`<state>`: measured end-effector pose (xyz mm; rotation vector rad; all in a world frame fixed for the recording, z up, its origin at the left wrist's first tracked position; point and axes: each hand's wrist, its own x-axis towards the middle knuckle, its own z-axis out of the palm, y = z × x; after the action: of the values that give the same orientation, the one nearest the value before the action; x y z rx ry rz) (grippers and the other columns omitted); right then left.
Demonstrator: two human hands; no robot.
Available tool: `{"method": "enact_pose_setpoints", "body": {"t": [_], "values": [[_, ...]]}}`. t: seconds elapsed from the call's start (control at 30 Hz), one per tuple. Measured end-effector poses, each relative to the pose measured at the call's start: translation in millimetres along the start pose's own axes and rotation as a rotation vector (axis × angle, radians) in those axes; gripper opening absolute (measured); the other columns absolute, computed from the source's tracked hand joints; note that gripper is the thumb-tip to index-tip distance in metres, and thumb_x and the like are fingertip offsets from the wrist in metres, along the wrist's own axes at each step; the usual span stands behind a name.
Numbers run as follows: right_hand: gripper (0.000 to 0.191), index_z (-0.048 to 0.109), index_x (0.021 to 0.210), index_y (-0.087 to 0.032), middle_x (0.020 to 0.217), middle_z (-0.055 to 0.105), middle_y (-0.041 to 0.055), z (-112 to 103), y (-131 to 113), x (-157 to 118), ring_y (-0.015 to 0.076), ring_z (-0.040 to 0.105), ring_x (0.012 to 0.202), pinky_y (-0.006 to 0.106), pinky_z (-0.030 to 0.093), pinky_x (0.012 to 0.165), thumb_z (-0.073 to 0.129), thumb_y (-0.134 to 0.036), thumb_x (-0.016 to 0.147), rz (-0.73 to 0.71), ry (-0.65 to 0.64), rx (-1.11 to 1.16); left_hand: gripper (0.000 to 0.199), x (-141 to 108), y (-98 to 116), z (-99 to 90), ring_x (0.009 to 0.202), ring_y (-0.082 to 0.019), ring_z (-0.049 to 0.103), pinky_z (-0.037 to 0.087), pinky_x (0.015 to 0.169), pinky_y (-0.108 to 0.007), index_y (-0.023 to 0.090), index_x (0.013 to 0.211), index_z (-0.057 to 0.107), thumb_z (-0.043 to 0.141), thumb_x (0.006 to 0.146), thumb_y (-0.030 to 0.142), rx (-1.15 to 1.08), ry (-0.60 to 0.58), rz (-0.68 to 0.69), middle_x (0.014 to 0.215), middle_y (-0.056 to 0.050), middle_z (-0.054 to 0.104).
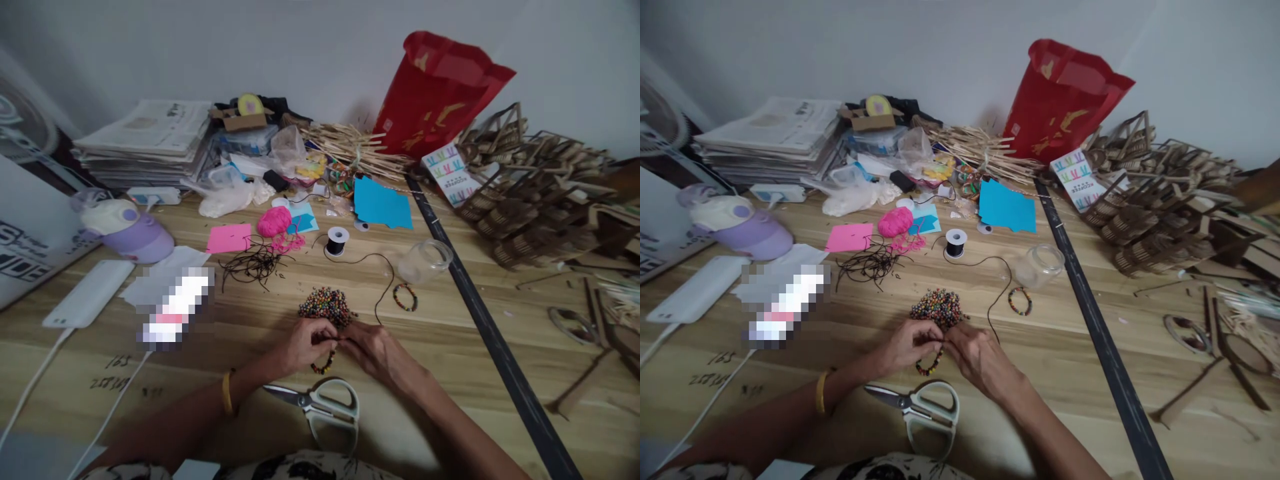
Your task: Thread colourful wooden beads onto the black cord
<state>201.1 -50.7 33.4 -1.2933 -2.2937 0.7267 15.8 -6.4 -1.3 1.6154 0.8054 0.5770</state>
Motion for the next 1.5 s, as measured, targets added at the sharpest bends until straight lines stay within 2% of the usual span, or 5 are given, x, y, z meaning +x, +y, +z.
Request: {"method": "enact_pose_setpoints", "body": {"t": [0.2,0.57,1.0,1.37,1.5], "values": [[0.023,0.058,0.083,-0.018,0.075,0.060,0.0039,-2.2,-1.8,-0.9,0.0140,0.056,0.065,0.023,0.042,0.061,0.042,-0.027,0.097,0.029,0.010,0.044,0.012,-2.0,14.2,-5.9,0.057,-0.009,0.049,0.037,0.053,-0.018,0.011,0.076,0.062,0.060,0.077,0.023,0.034,-0.052,0.061,0.064,-0.001,0.058],[0.039,0.059,0.076,-0.015,0.063,0.055,-0.0007,-3.0,1.0,0.5,0.0106,0.050,0.053,0.021,0.039,0.052,0.054,-0.052,0.087,0.301,-0.086,0.687,0.016,-2.6,8.8,-10.9,0.060,-0.009,0.051,0.038,0.055,-0.018,0.011,0.079,0.062,0.058,0.082,0.026,-0.016,-0.099,0.126,0.070,-0.002,0.060],[0.041,0.054,0.064,-0.016,0.055,0.044,-0.0040,6.0,-6.0,1.7,0.0089,0.039,0.050,0.020,0.028,0.048,0.050,-0.049,0.088,0.356,-0.008,0.486,0.011,-10.4,0.3,0.8,0.061,-0.009,0.053,0.038,0.059,-0.019,0.015,0.071,0.064,0.065,0.078,0.023,0.403,0.051,0.208,0.065,0.001,0.063],[0.038,0.060,0.071,-0.014,0.058,0.054,-0.0020,11.0,5.1,1.2,0.0090,0.048,0.047,0.020,0.037,0.047,0.058,-0.050,0.084,0.395,0.015,0.622,0.014,-8.0,7.2,-4.5,0.058,-0.009,0.053,0.037,0.057,-0.018,0.013,0.073,0.069,0.060,0.080,0.019,0.272,0.026,0.129,0.064,-0.001,0.066],[0.025,0.063,0.090,-0.014,0.068,0.060,0.0005,2.7,13.2,-2.2,0.0113,0.054,0.056,0.021,0.042,0.052,0.058,-0.038,0.087,0.324,-0.039,0.542,0.016,-5.7,8.1,-9.0,0.054,-0.009,0.052,0.037,0.052,-0.018,0.011,0.071,0.068,0.060,0.078,0.022,0.117,0.003,0.030,0.061,-0.001,0.064]]}}
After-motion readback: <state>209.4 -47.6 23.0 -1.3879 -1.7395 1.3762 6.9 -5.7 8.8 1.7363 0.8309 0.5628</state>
